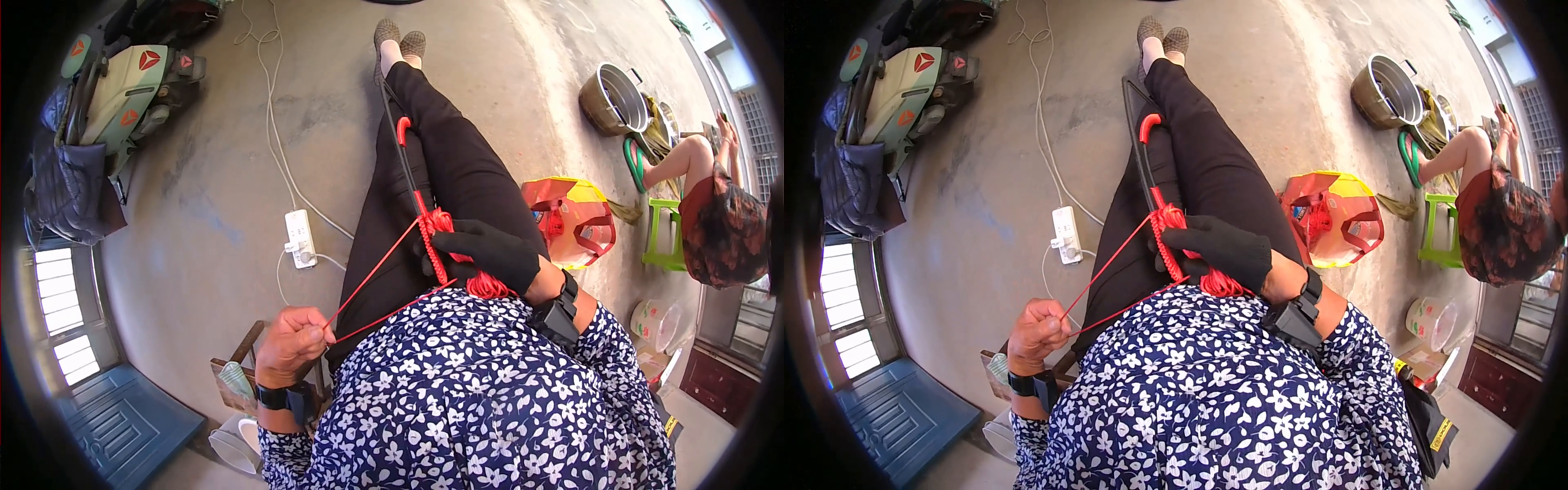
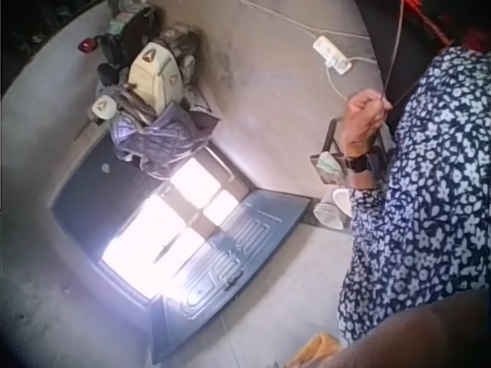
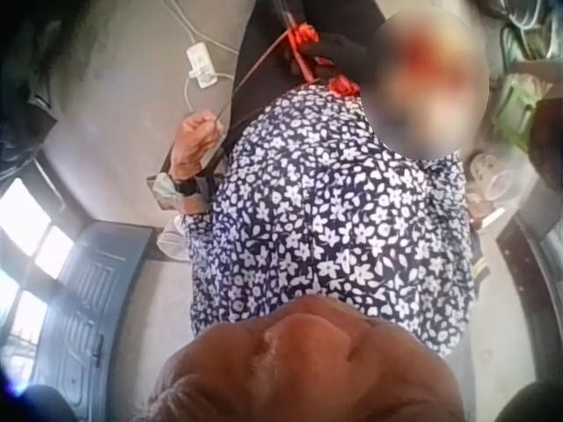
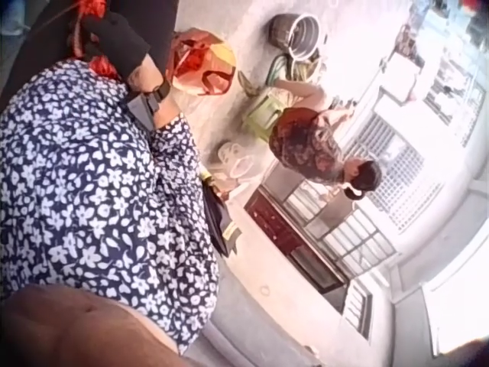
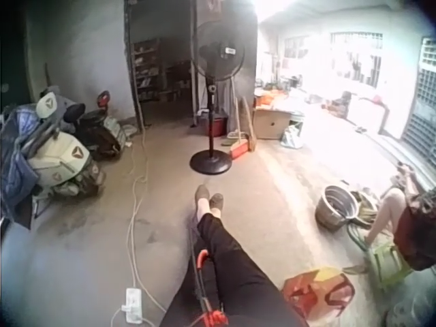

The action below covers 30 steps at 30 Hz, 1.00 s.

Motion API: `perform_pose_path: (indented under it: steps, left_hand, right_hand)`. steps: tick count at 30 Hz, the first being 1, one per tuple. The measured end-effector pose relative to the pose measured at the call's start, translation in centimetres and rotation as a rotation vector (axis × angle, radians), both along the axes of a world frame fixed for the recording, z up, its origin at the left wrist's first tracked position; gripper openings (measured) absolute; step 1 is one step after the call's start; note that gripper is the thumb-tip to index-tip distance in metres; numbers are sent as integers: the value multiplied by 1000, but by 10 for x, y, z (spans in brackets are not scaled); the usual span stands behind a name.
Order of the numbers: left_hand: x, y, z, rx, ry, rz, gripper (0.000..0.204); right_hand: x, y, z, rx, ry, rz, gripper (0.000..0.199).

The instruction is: Wrapping a red cord tightly around a black and red frame to cover it.

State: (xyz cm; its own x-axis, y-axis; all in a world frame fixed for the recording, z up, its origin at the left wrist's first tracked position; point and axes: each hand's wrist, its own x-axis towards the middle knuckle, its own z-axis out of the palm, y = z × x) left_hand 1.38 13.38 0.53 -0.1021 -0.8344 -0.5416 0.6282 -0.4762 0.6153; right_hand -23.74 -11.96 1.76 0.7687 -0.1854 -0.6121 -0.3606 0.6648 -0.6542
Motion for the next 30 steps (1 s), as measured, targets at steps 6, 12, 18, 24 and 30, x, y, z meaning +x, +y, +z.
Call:
perform_pose_path:
  steps: [6,12,18,24,30]
  left_hand:
    - [-21,-80,21,-481,181,392,36]
    - [-47,-145,-19,-249,-195,61,41]
    - [-61,-155,-12,-49,-463,-230,40]
    - [-45,-145,-16,-22,-471,-123,31]
    - [21,-117,50,-315,175,497,26]
  right_hand:
    - [-19,-19,0,-876,103,-101,35]
    - [-21,-24,14,-1367,283,222,32]
    - [-2,-19,-8,-1505,193,497,25]
    - [11,-17,1,-937,61,82,40]
    - [22,-33,23,-1358,50,-290,46]
